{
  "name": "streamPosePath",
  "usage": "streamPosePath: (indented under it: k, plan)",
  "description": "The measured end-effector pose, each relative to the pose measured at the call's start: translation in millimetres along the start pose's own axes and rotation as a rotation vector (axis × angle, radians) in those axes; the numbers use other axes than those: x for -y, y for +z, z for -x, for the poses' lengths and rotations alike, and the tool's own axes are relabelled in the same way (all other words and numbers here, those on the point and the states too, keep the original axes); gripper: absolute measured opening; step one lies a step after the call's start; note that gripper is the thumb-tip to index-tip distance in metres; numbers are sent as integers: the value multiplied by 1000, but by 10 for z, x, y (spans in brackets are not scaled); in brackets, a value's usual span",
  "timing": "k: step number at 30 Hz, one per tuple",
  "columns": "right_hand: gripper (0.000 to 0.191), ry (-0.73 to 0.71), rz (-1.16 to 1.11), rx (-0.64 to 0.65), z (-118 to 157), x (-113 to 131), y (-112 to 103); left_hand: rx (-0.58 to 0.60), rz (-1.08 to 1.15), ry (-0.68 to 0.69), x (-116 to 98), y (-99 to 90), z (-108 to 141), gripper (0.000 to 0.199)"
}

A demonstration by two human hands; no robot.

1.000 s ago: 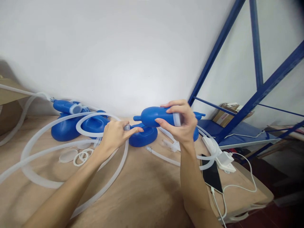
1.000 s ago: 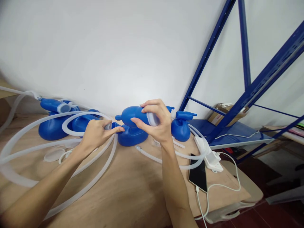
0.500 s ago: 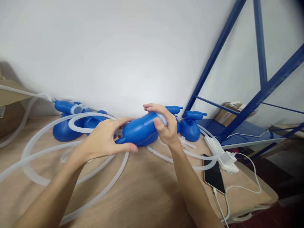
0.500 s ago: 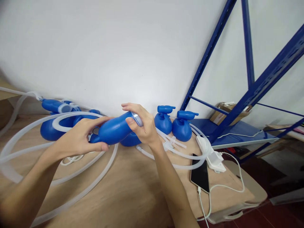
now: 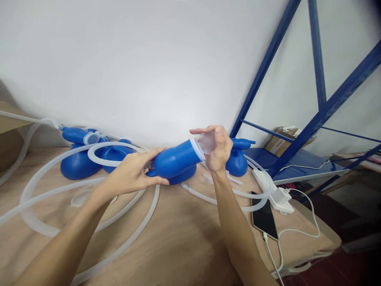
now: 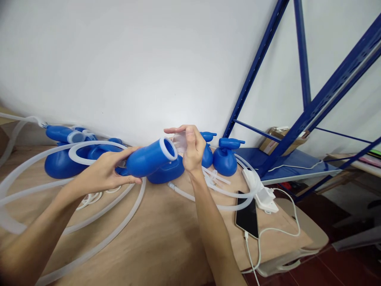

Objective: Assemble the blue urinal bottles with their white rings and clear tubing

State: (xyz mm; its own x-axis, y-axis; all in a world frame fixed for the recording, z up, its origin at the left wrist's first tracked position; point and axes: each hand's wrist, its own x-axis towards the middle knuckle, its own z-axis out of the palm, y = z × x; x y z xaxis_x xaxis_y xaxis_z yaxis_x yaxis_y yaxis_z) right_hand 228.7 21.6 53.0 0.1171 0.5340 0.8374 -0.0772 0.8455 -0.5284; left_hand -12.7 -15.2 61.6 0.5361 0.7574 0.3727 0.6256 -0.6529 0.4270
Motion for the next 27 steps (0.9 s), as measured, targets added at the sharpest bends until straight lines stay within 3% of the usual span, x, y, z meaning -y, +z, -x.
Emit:
streamPosePath:
  k: [4,9,11,14,19,21,23,25,27]
  plan:
    - [30,37,-5,62,-83,-5,-109,-10,-108,-91,62,-128,30,85]
    - [38,150,271,266,-70,-29,-102,-68,-260,-200,240,-357,115,95]
    - [37,205,340,338,28,-113,43,-147,-307,-266,319,-466,170,96]
    - [36,214,294,472,308,-364,423,-301,-325,-377,436,-599,255,94]
    - [34,-18,294,896,913,-824,1059,-365,-320,-408,615,-672,321,95]
    - [44,-125,428,1083,1080,-910,1170,-348,-321,-393,667,-677,319,98]
    - [57,-178,537,1185,1165,-932,1193,-332,-319,-375,703,-683,315,100]
    - [57,-146,563,1186,1174,-906,1168,-319,-314,-358,718,-692,315,104]
    - [39,-56,536,1112,1128,-840,1140,-295,-316,-356,711,-703,320,107]
